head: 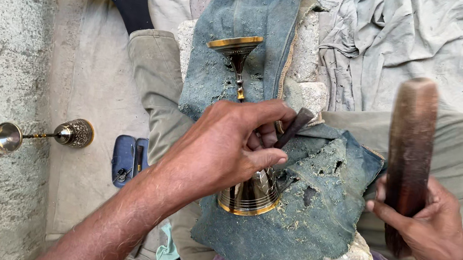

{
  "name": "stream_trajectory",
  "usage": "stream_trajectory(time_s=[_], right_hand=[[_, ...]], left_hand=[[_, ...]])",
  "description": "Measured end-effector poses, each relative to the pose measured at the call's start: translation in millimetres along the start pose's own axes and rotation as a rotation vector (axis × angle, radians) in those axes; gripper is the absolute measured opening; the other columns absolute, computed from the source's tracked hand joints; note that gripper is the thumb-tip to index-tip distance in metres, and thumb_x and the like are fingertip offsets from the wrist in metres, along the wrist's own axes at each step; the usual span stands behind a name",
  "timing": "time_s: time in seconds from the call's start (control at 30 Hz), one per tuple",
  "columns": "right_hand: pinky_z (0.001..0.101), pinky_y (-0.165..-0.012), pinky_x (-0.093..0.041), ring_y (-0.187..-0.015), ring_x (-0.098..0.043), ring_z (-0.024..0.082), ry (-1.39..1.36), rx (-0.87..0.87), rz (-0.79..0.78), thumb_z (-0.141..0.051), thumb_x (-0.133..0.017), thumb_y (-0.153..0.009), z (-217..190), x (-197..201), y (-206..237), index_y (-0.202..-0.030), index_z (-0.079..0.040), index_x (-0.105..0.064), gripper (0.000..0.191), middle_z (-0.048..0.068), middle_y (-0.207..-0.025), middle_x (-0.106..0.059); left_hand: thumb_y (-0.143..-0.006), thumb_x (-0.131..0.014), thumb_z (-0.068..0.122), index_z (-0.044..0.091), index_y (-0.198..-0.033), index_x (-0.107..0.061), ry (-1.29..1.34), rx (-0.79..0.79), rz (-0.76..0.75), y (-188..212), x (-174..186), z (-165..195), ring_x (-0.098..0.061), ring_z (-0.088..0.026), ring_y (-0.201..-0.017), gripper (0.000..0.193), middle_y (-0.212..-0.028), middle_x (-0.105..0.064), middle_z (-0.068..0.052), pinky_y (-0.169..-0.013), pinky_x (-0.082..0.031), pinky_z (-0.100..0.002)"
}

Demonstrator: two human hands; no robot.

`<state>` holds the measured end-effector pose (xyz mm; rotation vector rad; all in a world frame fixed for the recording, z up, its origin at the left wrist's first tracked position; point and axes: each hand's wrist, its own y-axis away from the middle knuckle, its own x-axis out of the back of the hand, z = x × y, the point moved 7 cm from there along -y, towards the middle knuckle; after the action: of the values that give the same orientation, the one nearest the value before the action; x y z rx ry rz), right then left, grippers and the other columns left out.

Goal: The person sits on the ground with a brass goblet resting on a cloth pad on their lap. They hold a chisel against the goblet's surface and strike it with a wooden mallet, working around the cup to engrave a decorative pattern, repositioning the goblet and chisel repeatedly as they go.

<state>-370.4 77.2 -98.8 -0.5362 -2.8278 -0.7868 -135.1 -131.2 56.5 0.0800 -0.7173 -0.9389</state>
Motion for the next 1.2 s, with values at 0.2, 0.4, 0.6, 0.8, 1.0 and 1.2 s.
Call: stream_trajectory(time_s=[0.2, 0.4, 0.6, 0.8, 1.0, 1.2], right_hand=[[0.0312, -0.077, -0.060, -0.086, -0.069, 0.014, 0.037, 0.039, -0.017, 0.012, -0.075, -0.075, -22, -16, -3, -0.108, -0.001, -0.062, 0.038, 0.006, -0.091, -0.068], [0.0330, -0.078, -0.055, -0.082, -0.067, 0.018, 0.398, 0.050, -0.029, 0.011, -0.080, -0.074, -20, -18, 8, -0.101, -0.001, -0.064, 0.033, 0.008, -0.084, -0.067], [0.0257, -0.082, -0.054, -0.091, -0.067, 0.011, 0.119, 0.139, 0.053, 0.008, -0.072, -0.079, 3, -4, 36, -0.107, -0.002, -0.064, 0.031, 0.003, -0.095, -0.069], [0.0256, -0.082, -0.054, -0.089, -0.067, 0.012, 0.153, 0.044, 0.120, 0.007, -0.073, -0.076, 30, 0, 54, -0.116, -0.002, -0.064, 0.042, 0.004, -0.096, -0.070], [0.0311, -0.081, -0.055, -0.086, -0.071, 0.017, 0.439, -0.090, 0.200, 0.006, -0.079, -0.076, 36, 2, 61, -0.117, -0.002, -0.064, 0.044, 0.008, -0.091, -0.073], [0.0335, -0.082, -0.057, -0.087, -0.074, 0.020, 0.430, -0.055, 0.195, 0.003, -0.076, -0.078, 25, -3, 60, -0.114, -0.002, -0.066, 0.038, 0.012, -0.096, -0.072]], left_hand=[[-0.084, -0.078, 0.016, 0.013, -0.127, -0.070, -0.211, -0.186, 0.039, -7, -15, 17, -0.076, -0.026, -0.083, 0.044, -0.096, -0.077, -0.010, -0.076, -0.060, -0.043], [-0.088, -0.064, 0.005, 0.013, -0.121, -0.069, -0.416, -0.210, -0.102, -14, -27, 24, -0.074, -0.037, -0.086, 0.034, -0.089, -0.075, -0.017, -0.075, -0.057, -0.051], [-0.081, -0.070, 0.013, 0.015, -0.121, -0.069, -0.331, -0.288, -0.142, -15, -21, 33, -0.073, -0.037, -0.089, 0.039, -0.090, -0.076, -0.015, -0.072, -0.057, -0.051], [-0.094, -0.057, 0.007, 0.020, -0.120, -0.071, -0.422, -0.275, -0.237, -17, -31, 33, -0.075, -0.033, -0.091, 0.033, -0.093, -0.076, -0.014, -0.079, -0.059, -0.048], [-0.088, -0.057, 0.013, 0.019, -0.107, -0.077, -0.399, -0.385, -0.210, -14, -33, 43, -0.074, -0.034, -0.092, 0.029, -0.093, -0.076, -0.013, -0.076, -0.057, -0.049], [-0.095, -0.060, 0.021, 0.019, -0.106, -0.077, -0.354, -0.355, -0.287, -12, -29, 41, -0.075, -0.030, -0.088, 0.020, -0.091, -0.077, -0.010, -0.075, -0.058, -0.047]])
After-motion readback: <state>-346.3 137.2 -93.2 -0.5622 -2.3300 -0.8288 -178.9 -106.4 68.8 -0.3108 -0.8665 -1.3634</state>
